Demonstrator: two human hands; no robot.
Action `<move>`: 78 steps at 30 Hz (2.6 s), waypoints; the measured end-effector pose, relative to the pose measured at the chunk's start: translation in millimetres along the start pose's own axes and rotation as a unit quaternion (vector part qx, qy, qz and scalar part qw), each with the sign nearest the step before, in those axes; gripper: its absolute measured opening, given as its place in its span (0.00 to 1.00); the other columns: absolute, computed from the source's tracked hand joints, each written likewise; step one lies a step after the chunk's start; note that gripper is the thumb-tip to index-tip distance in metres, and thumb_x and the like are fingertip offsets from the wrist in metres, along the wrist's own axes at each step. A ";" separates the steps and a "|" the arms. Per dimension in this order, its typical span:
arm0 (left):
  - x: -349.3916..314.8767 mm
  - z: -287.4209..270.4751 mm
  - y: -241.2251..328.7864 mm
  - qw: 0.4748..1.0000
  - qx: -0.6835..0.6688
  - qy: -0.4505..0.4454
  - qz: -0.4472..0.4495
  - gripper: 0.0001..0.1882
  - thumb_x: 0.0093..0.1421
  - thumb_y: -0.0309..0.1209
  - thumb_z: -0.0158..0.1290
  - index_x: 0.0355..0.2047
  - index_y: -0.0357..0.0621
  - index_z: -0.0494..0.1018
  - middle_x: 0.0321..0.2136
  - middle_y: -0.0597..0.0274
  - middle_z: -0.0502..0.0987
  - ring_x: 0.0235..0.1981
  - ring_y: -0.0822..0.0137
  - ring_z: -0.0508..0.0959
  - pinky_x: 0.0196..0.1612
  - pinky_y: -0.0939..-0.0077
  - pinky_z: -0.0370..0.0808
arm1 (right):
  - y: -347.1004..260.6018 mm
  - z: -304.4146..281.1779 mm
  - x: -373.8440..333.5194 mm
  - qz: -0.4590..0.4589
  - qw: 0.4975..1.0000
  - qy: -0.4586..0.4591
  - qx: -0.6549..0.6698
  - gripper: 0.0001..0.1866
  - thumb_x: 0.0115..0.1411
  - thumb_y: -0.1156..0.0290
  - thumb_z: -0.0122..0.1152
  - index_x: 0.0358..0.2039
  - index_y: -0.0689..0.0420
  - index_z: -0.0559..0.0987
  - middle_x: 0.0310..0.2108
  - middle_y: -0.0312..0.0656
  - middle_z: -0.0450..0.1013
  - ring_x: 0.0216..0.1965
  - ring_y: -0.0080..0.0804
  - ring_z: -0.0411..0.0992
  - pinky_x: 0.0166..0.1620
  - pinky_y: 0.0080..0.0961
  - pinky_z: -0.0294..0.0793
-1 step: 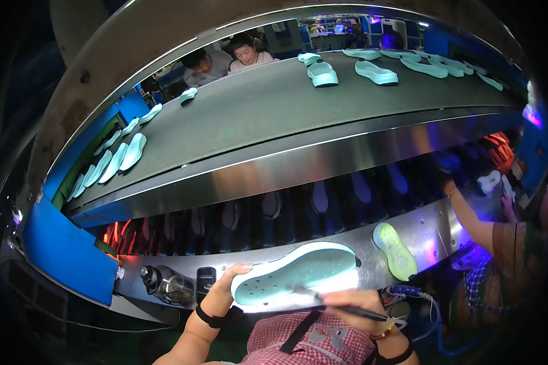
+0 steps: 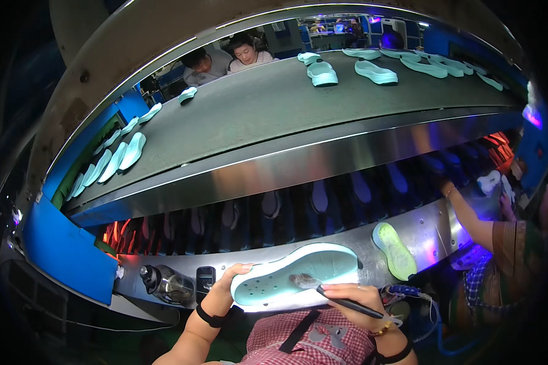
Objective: Applying adhesive or paint to the bottom of shoe soles as they come off a conveyor belt.
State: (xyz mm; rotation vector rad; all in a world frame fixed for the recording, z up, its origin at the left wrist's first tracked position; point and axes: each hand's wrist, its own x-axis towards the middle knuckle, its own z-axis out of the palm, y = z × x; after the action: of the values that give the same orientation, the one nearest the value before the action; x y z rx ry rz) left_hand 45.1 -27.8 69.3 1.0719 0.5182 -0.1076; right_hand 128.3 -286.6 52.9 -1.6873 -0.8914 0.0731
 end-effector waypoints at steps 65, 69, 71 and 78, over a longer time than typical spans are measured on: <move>63.9 25.2 -53.4 0.893 -0.358 -0.184 0.202 0.46 0.47 0.70 0.30 0.52 0.44 0.58 0.40 0.52 0.69 0.44 0.52 0.69 0.51 0.51 0.62 | -7.2 16.3 4.2 0.037 0.988 -0.136 0.066 0.13 0.42 0.79 0.64 0.32 0.59 0.78 0.32 0.43 0.75 0.36 0.33 0.73 0.42 0.25 0.72; 66.2 24.6 -54.9 0.895 -0.342 -0.194 0.210 0.45 0.47 0.70 0.29 0.52 0.45 0.57 0.41 0.52 0.69 0.44 0.52 0.70 0.51 0.51 0.63 | -1.3 14.5 -1.0 0.063 0.954 -0.131 0.261 0.12 0.43 0.81 0.64 0.32 0.61 0.78 0.33 0.43 0.75 0.36 0.31 0.73 0.41 0.23 0.71; 65.9 26.3 -55.0 0.900 -0.334 -0.187 0.208 0.45 0.48 0.70 0.28 0.52 0.45 0.57 0.41 0.52 0.70 0.43 0.51 0.70 0.51 0.51 0.63 | 3.3 16.7 -3.6 0.137 0.981 0.006 0.139 0.12 0.42 0.82 0.63 0.32 0.62 0.78 0.32 0.43 0.75 0.36 0.31 0.73 0.41 0.24 0.71; 64.9 34.6 -51.9 0.901 -0.311 -0.177 0.245 0.44 0.48 0.69 0.26 0.49 0.44 0.62 0.40 0.55 0.71 0.42 0.54 0.71 0.50 0.51 0.63 | 17.6 30.9 -16.3 0.085 0.989 0.050 0.110 0.11 0.43 0.80 0.63 0.31 0.59 0.79 0.33 0.40 0.75 0.41 0.31 0.70 0.45 0.24 0.68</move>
State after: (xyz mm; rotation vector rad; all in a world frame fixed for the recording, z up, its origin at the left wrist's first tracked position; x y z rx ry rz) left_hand 97.1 -72.2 10.7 0.5028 -0.0696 0.2901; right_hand 110.8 -272.0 21.2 -1.5418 -0.6394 0.1941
